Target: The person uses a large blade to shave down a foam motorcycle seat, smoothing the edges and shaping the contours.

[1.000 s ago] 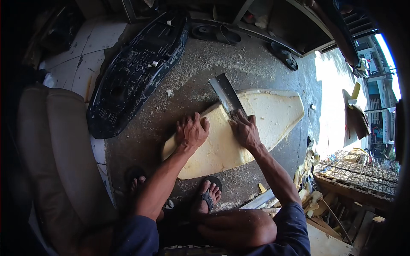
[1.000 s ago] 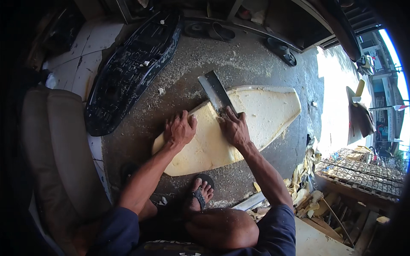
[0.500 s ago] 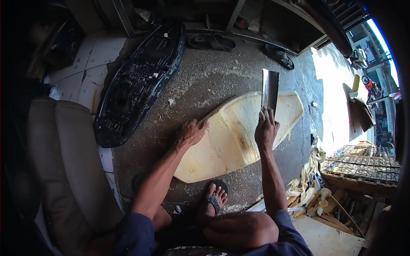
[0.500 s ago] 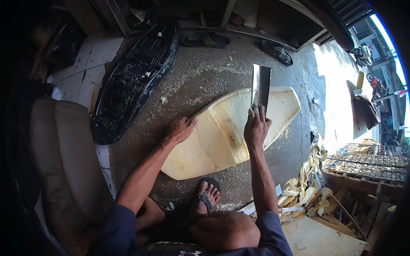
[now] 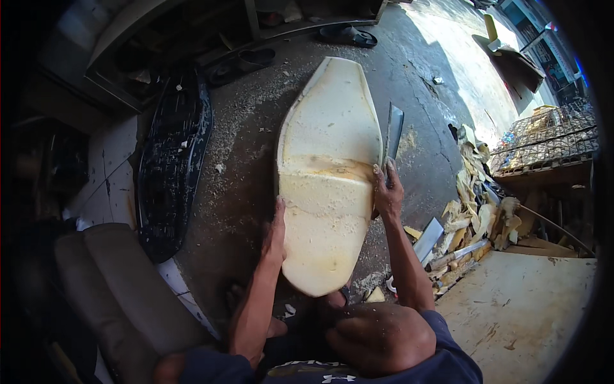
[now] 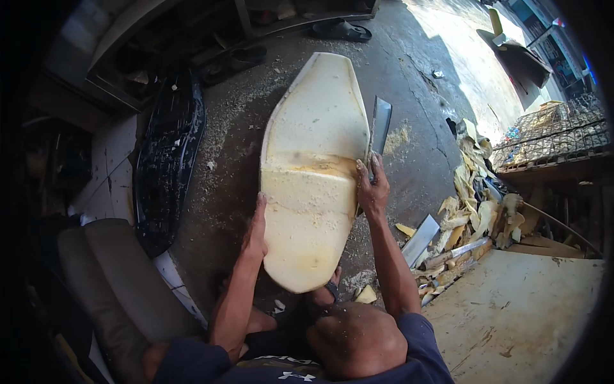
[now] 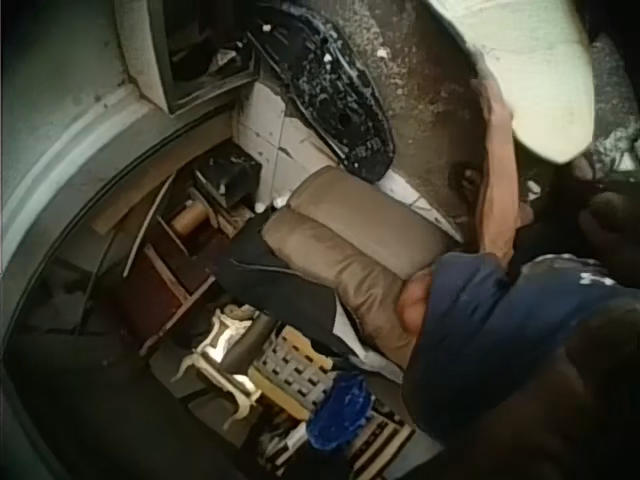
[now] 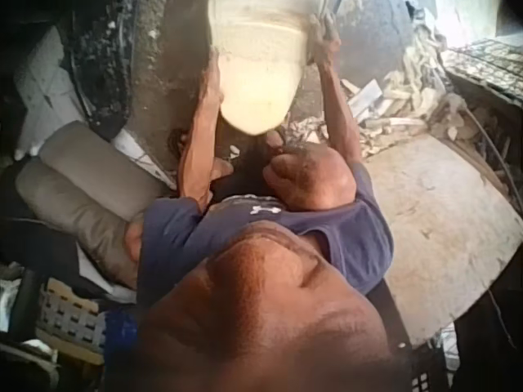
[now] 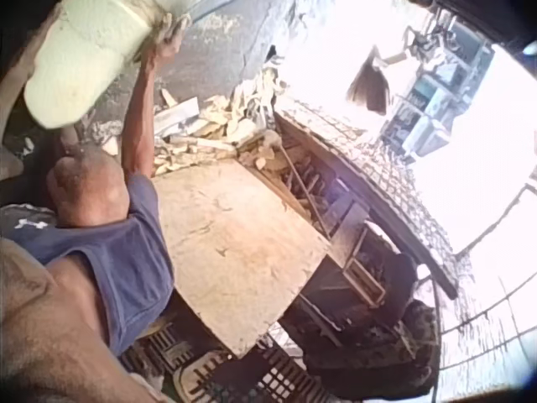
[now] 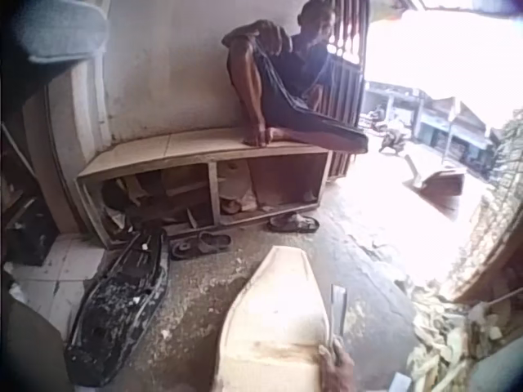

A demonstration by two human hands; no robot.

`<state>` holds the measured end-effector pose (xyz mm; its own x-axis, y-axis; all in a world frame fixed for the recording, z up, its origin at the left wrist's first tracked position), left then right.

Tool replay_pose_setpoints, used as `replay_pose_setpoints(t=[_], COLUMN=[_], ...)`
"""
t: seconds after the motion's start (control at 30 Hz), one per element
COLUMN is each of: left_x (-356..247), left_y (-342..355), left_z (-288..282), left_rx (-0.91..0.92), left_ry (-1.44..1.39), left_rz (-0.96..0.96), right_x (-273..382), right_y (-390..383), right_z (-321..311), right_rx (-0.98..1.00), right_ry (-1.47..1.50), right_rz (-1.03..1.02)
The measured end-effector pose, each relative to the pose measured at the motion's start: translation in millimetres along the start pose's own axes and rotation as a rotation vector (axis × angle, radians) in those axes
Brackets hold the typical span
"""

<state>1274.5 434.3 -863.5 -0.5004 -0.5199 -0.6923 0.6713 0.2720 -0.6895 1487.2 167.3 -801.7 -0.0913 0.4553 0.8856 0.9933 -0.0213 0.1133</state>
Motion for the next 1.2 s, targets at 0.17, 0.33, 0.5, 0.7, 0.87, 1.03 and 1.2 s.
replay_pose_setpoints(t=[0.17, 0.33, 0.5, 0.7, 0.87, 1.03, 1.2], left_x=[82.5, 106.6, 15.0, -71.4, -152.3, -130.5, -111.4], left_y=[-60.8, -48.9, -17.4, 25.9, 48.1, 55.6, 36.5], left_z=[105.0, 93.9, 31.7, -55.1, -63.0, -49.6, -28.2], left_rx=[0.078, 0.122, -0.233, -0.074, 0.078, -0.573, -0.659], left_ry=[-0.183, -0.212, -0.007, 0.713, 1.154, 1.647, 1.557], left_rz=[-0.26, -0.243, 0.119, 0.435, 0.236, 0.726, 0.76], right_x=[55.9, 29.4, -78.5, -74.6, -23.1, 100.0, 84.7], right_y=[34.9, -9.7, -83.8, -119.2, -119.4, -118.4, -150.2], right_z=[-52.6, -123.5, -119.4, -96.0, -46.8, 64.8, 78.8], right_rx=[-0.068, -0.19, -0.13, -0.181, 0.29, 0.423, 0.501], right_ry=[-0.294, -0.449, 0.363, 0.777, 0.247, -0.432, -0.517], right_rz=[-0.251, -0.268, 0.48, 0.628, 0.465, -0.446, -0.478])
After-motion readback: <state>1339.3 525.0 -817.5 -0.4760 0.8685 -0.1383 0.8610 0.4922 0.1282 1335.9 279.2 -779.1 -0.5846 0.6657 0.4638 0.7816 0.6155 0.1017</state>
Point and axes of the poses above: each hand's wrist, its own y-axis towards the middle knuckle, its own z-axis out of the palm, x = y × z, the point moved 9 cm from there along y, towards the middle knuckle, and after that the axes turned 4 degrees about y, right-handed, at the moved point
